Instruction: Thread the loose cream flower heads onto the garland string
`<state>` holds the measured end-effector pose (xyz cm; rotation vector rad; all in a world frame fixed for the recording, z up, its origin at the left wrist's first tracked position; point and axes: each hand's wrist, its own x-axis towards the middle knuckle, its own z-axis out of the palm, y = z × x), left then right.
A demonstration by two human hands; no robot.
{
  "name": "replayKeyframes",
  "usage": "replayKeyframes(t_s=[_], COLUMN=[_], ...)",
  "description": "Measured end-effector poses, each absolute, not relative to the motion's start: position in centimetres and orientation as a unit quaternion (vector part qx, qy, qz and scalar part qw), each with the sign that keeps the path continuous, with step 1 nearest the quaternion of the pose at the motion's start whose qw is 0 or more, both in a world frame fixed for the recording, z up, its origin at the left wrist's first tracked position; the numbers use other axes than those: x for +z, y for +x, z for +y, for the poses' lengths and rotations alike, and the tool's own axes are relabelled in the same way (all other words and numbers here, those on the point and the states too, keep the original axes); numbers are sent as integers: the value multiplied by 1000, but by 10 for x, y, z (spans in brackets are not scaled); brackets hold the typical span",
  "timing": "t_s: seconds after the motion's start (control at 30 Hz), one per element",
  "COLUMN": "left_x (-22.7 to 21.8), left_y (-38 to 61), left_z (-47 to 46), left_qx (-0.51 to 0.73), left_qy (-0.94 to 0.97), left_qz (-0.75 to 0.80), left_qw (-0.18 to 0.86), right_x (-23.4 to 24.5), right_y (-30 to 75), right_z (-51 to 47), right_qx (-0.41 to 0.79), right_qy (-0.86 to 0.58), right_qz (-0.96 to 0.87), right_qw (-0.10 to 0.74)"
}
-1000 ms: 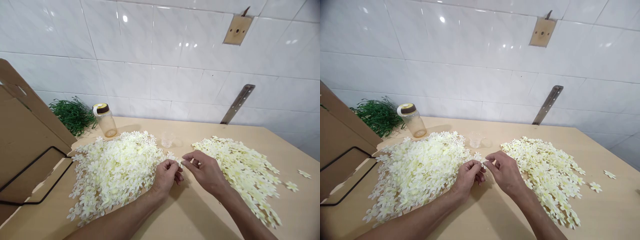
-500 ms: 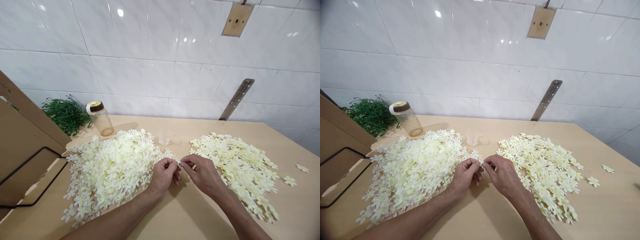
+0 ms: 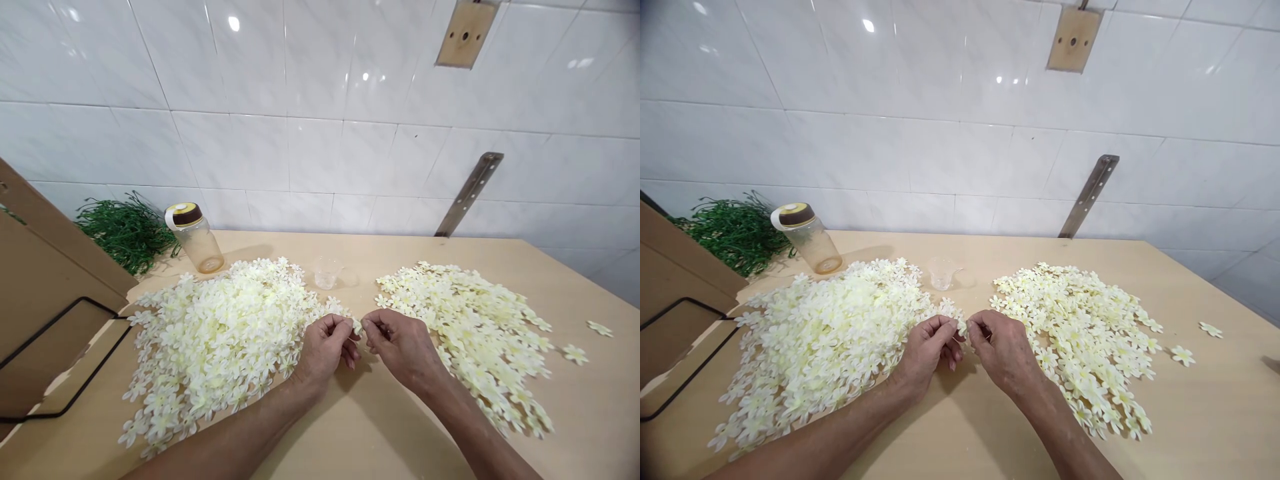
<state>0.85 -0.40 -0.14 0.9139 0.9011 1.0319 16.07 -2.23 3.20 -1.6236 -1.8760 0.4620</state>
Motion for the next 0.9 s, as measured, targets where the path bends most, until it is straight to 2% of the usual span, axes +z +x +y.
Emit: replayKeyframes(t_s=[0.3,0.67,0.9], left_x=[-3,-1,1], left_y=[9,8,8], left_z=[-4,-5,-5], left_qx=[458,447,445], left_qy=[421,426,413], left_qz=[403,411,411], left_qw=[671,671,680], right_x=[29,31,28], right_y=[161,160,157], right_z=[-23,-25,-25], right_qx=[239,171,260], right_qy=[-590,-590,-606], right_qz=[-687,-717,-659], right_qw=[350,328,361])
